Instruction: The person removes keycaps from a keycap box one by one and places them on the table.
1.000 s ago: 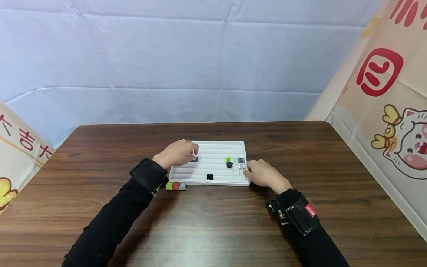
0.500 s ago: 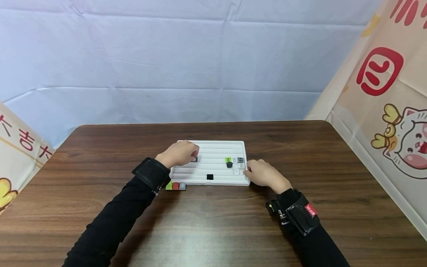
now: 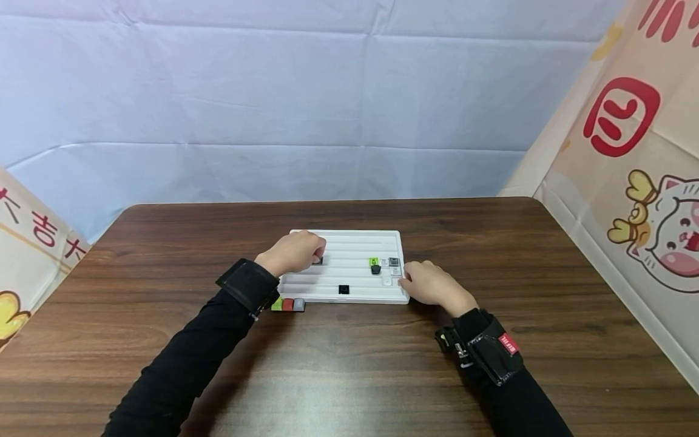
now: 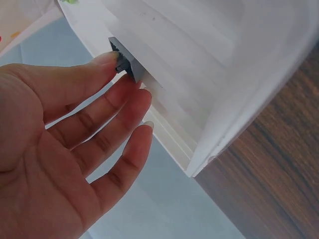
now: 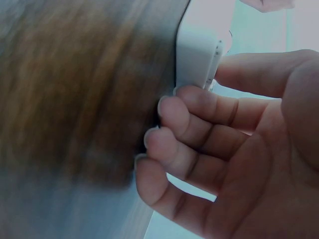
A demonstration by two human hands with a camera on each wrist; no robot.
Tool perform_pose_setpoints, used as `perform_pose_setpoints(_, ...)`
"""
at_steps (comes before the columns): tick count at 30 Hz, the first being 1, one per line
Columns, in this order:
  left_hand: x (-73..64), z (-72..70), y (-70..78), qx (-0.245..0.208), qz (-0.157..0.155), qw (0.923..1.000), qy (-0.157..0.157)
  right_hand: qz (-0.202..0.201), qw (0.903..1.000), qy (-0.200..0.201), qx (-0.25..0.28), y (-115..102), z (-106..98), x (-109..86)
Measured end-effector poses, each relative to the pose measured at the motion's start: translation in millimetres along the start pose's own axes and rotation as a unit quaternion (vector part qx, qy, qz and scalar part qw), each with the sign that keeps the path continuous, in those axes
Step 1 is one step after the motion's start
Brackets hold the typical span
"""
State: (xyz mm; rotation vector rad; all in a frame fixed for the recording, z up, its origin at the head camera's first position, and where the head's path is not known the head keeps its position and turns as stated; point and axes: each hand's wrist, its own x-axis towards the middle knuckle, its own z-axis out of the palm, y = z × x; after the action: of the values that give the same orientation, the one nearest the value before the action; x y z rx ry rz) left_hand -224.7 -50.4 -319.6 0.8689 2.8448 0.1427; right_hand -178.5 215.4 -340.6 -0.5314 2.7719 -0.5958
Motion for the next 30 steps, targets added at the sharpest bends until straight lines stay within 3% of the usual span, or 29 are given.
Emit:
perform_pose_setpoints(22,-1.3,-0.1,0.4,-0.024,0.011,0.9996,0.005,-0.006,1.0000,0.001,-0.007,0.8,0.0,0.7)
perform_pose_setpoints(30,-11.5,-0.2,3.6,-0.027,0.037,0.9980,0.044,-0.007,1.0000,-0.001,0.000,0.6,0.1,0.2)
